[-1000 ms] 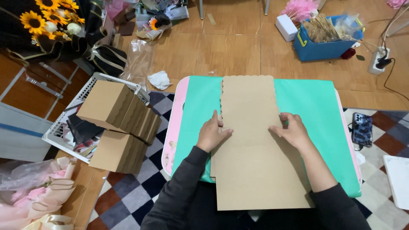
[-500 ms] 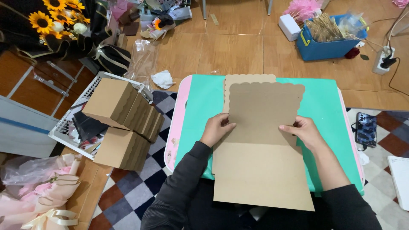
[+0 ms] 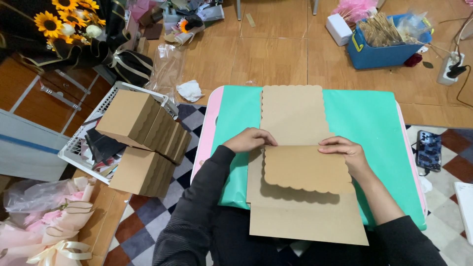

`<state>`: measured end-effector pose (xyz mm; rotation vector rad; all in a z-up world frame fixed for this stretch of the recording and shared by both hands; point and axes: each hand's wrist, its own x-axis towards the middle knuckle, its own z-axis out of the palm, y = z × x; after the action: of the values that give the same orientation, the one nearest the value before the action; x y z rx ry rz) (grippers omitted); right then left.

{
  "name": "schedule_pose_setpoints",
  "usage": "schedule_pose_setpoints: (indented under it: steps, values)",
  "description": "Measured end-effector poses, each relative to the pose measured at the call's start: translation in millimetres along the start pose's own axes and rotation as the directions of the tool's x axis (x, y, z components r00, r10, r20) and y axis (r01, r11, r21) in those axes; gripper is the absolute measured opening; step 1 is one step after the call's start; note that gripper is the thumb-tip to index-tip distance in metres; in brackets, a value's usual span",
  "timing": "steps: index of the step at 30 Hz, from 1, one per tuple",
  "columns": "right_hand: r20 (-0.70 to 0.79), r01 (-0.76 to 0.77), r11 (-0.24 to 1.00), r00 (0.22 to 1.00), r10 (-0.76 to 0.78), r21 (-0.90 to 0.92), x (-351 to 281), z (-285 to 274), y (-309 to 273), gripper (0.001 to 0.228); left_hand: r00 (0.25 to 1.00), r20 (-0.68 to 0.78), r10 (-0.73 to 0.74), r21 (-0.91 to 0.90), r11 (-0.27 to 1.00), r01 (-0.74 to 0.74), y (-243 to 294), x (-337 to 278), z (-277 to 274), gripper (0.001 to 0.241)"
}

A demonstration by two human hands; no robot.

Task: The person assembles a flat cardboard box by folding the side flaps and tucking the tabs into slots to form a rectangular container. The person then places the finished box aside and begins folding another flat cardboard piece.

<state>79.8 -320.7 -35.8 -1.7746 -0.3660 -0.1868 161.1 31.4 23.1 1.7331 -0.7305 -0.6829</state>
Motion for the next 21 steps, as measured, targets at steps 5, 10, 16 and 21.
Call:
schedule_pose_setpoints:
  steps: [5, 10, 16, 21]
  values:
    - [0.032, -0.017, 0.999, 0.999, 0.019, -0.051, 0.7, -3.1, 0.1, 0.023, 0.984, -0.008, -0.176, 0.455, 0.876, 0.161, 14.3, 33.1, 19.5, 0.044]
    - [0.299, -0.112, 0.969, 0.938, 0.176, -0.22, 9.0, -31.2, -16.2, 0.052, 0.966, -0.113, -0.232, 0.49, 0.833, 0.257, -29.5, 52.6, 46.7, 0.034]
    - [0.146, -0.353, 0.852, 0.889, 0.434, -0.387, 22.8, -23.1, -87.9, 0.031, 0.946, -0.291, -0.146, 0.502, 0.818, 0.281, -8.6, 28.8, 69.6, 0.024]
    - [0.131, -0.255, 0.744, 0.899, 0.417, -0.618, 26.3, 26.9, -114.6, 0.027, 0.954, -0.272, -0.125, 0.556, 0.789, 0.262, 20.5, 19.0, 77.6, 0.024]
